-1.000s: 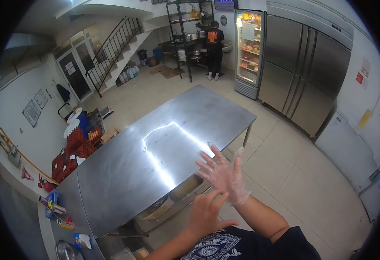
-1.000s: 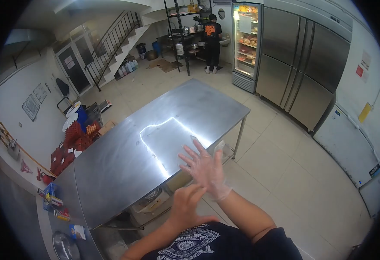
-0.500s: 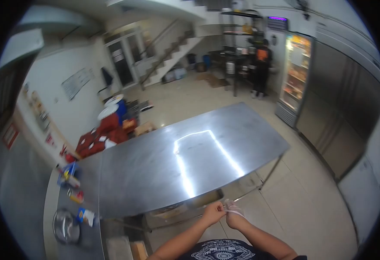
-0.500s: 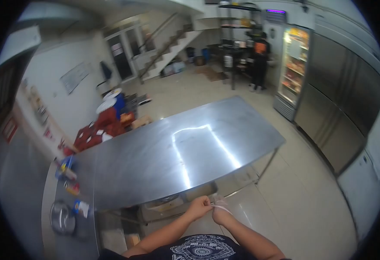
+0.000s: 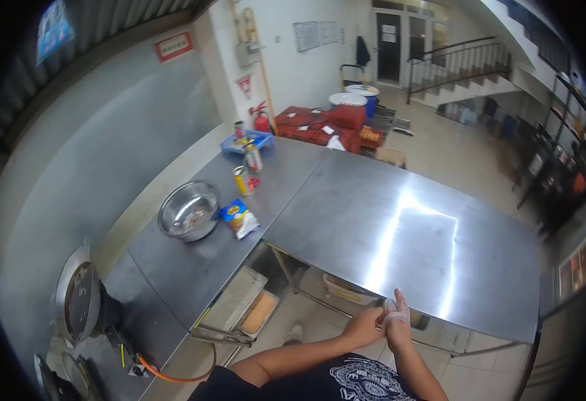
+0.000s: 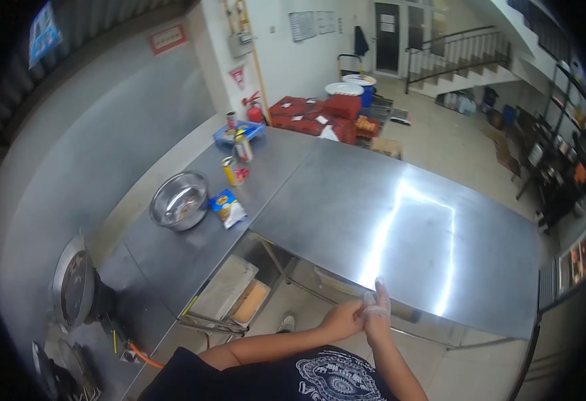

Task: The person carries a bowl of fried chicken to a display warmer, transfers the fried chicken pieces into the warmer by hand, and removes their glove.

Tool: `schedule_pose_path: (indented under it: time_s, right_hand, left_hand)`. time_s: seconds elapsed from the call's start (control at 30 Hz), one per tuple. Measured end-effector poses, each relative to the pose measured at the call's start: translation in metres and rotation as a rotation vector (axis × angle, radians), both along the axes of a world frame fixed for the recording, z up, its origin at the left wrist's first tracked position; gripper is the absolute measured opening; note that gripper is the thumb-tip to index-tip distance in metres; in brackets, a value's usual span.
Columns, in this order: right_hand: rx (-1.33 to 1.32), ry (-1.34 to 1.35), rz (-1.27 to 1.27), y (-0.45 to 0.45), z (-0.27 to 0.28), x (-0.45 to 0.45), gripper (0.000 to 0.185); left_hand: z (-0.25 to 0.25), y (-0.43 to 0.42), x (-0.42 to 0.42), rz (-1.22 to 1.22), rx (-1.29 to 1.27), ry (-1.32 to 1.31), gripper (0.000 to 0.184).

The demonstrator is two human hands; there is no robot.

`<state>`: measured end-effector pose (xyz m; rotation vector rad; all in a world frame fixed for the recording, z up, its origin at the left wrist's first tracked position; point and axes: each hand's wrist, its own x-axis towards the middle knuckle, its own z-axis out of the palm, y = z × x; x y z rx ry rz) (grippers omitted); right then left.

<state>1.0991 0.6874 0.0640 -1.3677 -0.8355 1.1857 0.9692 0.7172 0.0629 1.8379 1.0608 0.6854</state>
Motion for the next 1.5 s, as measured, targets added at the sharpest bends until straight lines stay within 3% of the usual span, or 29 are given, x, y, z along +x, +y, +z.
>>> schedule_pose_path:
  time_s: [0.07,0.23,0.37,0.47,0.5,0.67,0.8,0.87,0.97,1.07,1.13,1.2,1.27,1.3,1.33,1.37,1.43,1.5]
  right_hand:
    - [0.106,0.098,0.085,0.039,-0.008,-0.037,0.061]
    - [0.094,-0.087,0.379,0.120,0.018,-0.152,0.069]
    - [0.119,0.200,0.625,0.179,0.008,-0.189,0.060]
    - [0.123,0.335,0.585,0.179,0.064,-0.223,0.054]
    - [0.092,0.269,0.500,0.180,0.063,-0.225,0.051]
    - [-0.289,0.069,0.110,0.157,-0.053,-0.157,0.040]
    - [-0.489,-0.895,0.222,0.058,-0.226,-0.024,0.043]
    - [-0.614,-1.023,0.377,-0.011,-0.258,0.020,0.043]
    - [-0.891,-0.894,0.405,-0.059,-0.225,0.016,0.043]
    - [-0.941,-0.822,0.373,-0.073,-0.212,0.005,0.043]
    - [-0.918,-0.791,0.354,-0.074,-0.213,-0.002,0.043]
    - [-0.856,-0.778,0.358,-0.073,-0.226,-0.005,0.043]
    - [-0.698,-0.829,0.406,-0.067,-0.265,0.001,0.044]
    - [-0.646,-0.831,0.414,-0.067,-0.285,0.001,0.044]
    - [-0.688,-0.601,0.279,-0.053,-0.253,-0.024,0.045]
    - [-0.714,-0.379,0.125,-0.024,-0.188,-0.067,0.046]
    - [-0.634,-0.290,0.169,-0.038,-0.194,-0.081,0.051]
    - [-0.558,-0.165,0.308,-0.080,-0.182,-0.083,0.052]
  left_hand:
    - [-0.006,0.039,-0.040,0.123,-0.004,0.022,0.030]
    - [-0.007,0.141,-0.151,0.375,0.185,0.031,0.009]
    - [0.016,0.202,-0.242,0.520,0.216,0.032,0.007]
    - [0.006,0.259,-0.334,0.815,0.256,0.017,0.014]
    - [0.033,0.266,-0.369,0.882,0.220,0.036,0.015]
    - [0.017,0.315,-0.540,1.167,0.200,0.242,0.052]
    - [0.008,0.293,-0.576,1.407,0.208,0.160,0.065]
    - [0.001,0.276,-0.574,1.462,0.167,0.096,0.062]
    - [-0.025,0.258,-0.564,1.450,0.285,-0.023,0.050]
    - [-0.026,0.232,-0.520,1.179,0.219,-0.045,0.037]
    - [-0.050,0.213,-0.484,0.889,0.159,0.073,0.030]
    - [-0.069,0.188,-0.444,0.494,-0.192,0.002,0.031]
    - [-0.081,0.168,-0.413,-0.089,-0.366,0.163,0.038]
    - [-0.149,0.144,-0.403,-0.311,-0.386,0.253,0.042]
    - [-0.211,0.132,-0.396,-0.539,-0.398,0.346,0.046]
    - [-0.204,0.133,-0.385,-0.465,-0.441,0.383,0.049]
    - [-0.190,0.135,-0.362,-0.335,-0.508,0.461,0.055]
    - [-0.188,0.146,-0.349,-0.483,-0.430,0.673,0.065]
